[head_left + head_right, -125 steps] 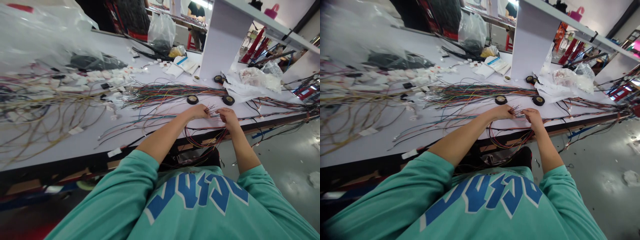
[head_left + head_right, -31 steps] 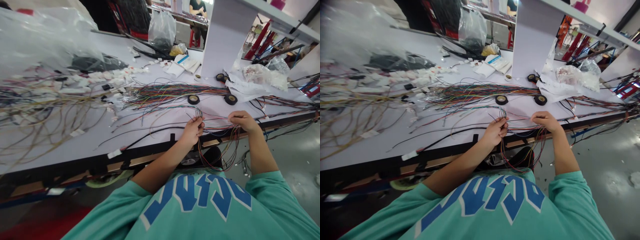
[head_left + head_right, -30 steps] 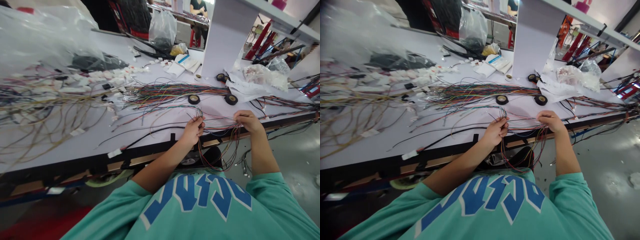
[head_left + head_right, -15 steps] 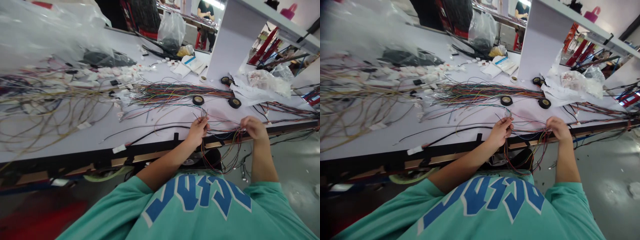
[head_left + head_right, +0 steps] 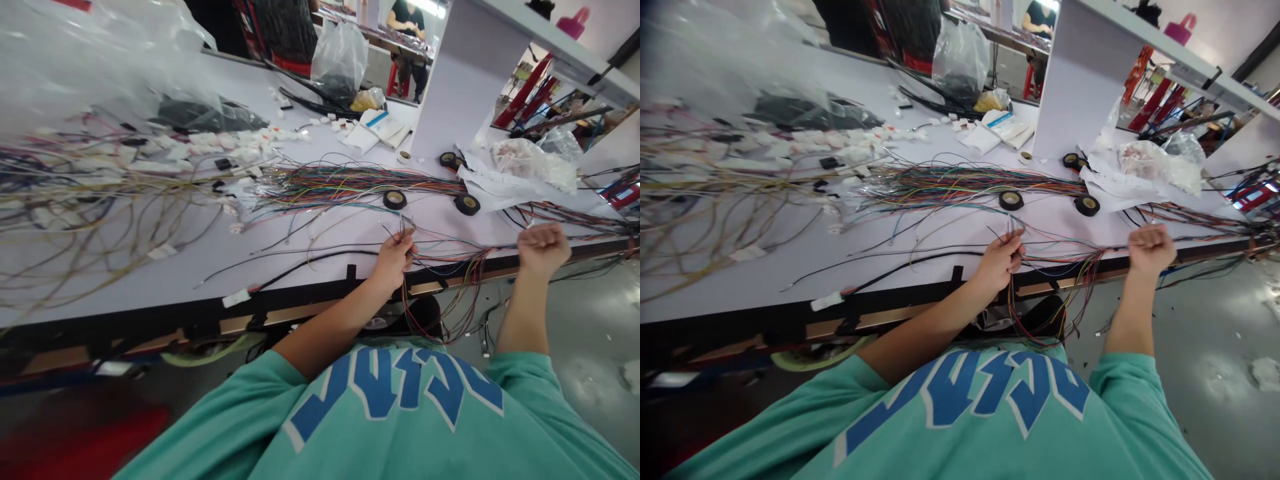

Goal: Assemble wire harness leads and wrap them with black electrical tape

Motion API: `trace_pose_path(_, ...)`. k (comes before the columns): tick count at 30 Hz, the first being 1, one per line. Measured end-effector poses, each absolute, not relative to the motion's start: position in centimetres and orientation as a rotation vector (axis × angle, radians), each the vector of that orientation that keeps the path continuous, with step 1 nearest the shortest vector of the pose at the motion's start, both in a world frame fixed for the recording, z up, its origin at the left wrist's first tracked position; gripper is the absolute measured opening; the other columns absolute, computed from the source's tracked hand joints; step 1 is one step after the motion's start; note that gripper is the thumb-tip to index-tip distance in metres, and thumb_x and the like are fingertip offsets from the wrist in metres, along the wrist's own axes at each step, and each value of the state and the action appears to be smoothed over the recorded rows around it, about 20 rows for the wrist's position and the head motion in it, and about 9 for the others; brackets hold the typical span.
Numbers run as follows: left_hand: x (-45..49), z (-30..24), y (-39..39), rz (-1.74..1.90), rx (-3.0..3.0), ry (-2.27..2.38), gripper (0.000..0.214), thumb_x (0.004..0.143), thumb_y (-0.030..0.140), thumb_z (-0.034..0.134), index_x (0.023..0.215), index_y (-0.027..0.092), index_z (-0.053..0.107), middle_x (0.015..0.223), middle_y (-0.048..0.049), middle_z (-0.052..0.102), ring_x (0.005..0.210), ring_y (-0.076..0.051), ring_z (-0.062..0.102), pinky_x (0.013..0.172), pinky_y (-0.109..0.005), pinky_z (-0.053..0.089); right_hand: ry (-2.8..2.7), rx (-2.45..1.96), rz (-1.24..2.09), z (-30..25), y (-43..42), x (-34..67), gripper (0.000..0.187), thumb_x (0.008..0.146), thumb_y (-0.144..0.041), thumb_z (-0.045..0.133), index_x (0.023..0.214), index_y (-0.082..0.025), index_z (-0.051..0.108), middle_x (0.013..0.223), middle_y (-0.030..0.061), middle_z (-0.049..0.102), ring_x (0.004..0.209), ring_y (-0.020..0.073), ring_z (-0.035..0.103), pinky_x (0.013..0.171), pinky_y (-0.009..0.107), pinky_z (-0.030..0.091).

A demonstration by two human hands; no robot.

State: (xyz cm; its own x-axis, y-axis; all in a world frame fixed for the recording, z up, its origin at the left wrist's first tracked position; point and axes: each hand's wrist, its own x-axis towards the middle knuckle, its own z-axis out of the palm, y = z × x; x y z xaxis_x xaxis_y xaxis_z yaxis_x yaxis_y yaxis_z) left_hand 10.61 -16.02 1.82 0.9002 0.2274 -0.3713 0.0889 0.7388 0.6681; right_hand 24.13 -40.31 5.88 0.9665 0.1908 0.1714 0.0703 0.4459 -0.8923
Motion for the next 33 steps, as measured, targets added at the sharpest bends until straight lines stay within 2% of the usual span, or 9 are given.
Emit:
trace_pose_path(3,10.6,1.8,-16.1,0.071,0.755,0.436,0.011,0.085,0.008,0.044,0.088,0.013,0.054,0.046,0.006,0.048,0.027,-0.001,0.022,0.032,-0.015,0.011,-0.178,-0.928,-0.062,5.7,-38.7,24.4,0.026,0.071,-0.013,0.052,0.051,-0.02,0.037,0.037,-0.012,0.019,0.03,0.0039,0.02,0.033,0.015,0.025)
trace_pose_path(8,10.7,1.3,-15.8,0.061,0.723,0.424,0.003,0.082,0.015,0.053,0.08,0.013,0.055,0.047,0.0065,0.046,0.027,-0.001,0.024,0.032,-0.015,0.013,-0.174,-1.137,0.274,5.1,-35.4,24.2,0.025,0.064,-0.005,0.057,0.052,-0.02,0.041,0.041,-0.0093,0.035,0.035,0.0067,0.036,0.033,0.019,0.028)
trace_pose_path(14,10.5,1.4,-15.2,0.017,0.691,0.38,0.016,0.066,0.019,0.067,0.073,0.013,0.055,0.047,0.0073,0.045,0.029,0.0,0.025,0.032,-0.015,0.014,0.109,-0.771,-0.214,7.3,-37.0,27.4,0.028,0.083,-0.01,0.034,0.057,-0.02,0.038,0.039,-0.0112,0.026,0.03,0.0031,0.027,0.033,0.013,0.027)
trace_pose_path(17,10.5,1.9,-14.8,-0.033,0.716,0.308,0.025,0.059,0.02,0.073,0.076,0.013,0.056,0.045,0.009,0.042,0.028,0.0,0.024,0.032,-0.015,0.012,0.147,-0.985,-0.138,6.4,-35.0,27.6,0.02,0.082,-0.013,0.038,0.064,-0.019,0.044,0.041,-0.0109,0.032,0.032,0.0032,0.03,0.034,0.013,0.025)
trace_pose_path(20,10.5,2.6,-14.3,-0.058,0.808,0.29,0.029,0.052,0.016,0.077,0.063,0.015,0.05,0.039,0.0108,0.035,0.028,0.0,0.022,0.032,-0.015,0.009,0.052,-1.352,-0.155,5.3,-31.9,27.4,0.01,0.077,-0.02,0.048,0.067,-0.02,0.047,0.043,-0.0102,0.035,0.035,0.0049,0.032,0.036,0.015,0.028)
trace_pose_path(22,10.4,3.0,-14.0,-0.034,0.845,0.296,0.034,0.054,0.014,0.075,0.055,0.016,0.041,0.039,0.0102,0.035,0.027,0.001,0.021,0.031,-0.016,0.008,-0.053,-1.692,-0.194,4.9,-30.2,27.3,0.007,0.074,-0.024,0.053,0.069,-0.02,0.051,0.048,-0.0069,0.044,0.043,0.0081,0.041,0.044,0.02,0.038)
trace_pose_path(24,10.3,3.5,-13.7,0.006,0.842,0.288,0.031,0.059,0.014,0.07,0.055,0.016,0.04,0.042,0.0083,0.041,0.027,0.001,0.022,0.031,-0.016,0.008,-0.212,-2.036,-0.322,4.9,-28.9,27.0,0.009,0.071,-0.026,0.058,0.075,-0.019,0.056,0.067,0.0015,0.06,0.065,0.0157,0.056,0.063,0.032,0.048)
trace_pose_path(27,9.8,4.3,-13.2,0.057,0.808,0.246,0.015,0.064,0.013,0.063,0.064,0.015,0.048,0.05,0.0058,0.051,0.027,0.001,0.022,0.031,-0.016,0.009,-0.565,-2.259,-0.589,5.3,-27.3,24.9,0.023,0.07,-0.029,0.061,0.091,-0.019,0.061,0.105,0.0126,0.063,0.103,0.0265,0.054,0.092,0.046,0.041)
trace_pose_path(33,9.2,4.9,-12.9,0.097,0.717,0.196,0.015,0.063,0.007,0.062,0.07,0.014,0.051,0.055,0.0071,0.053,0.029,0.002,0.023,0.032,-0.015,0.011,-1.283,-2.161,0.055,5.3,-25.6,17.6,0.04,0.089,-0.044,0.035,0.113,-0.021,0.058,0.109,0.009,0.065,0.097,0.022,0.059,0.085,0.039,0.046)
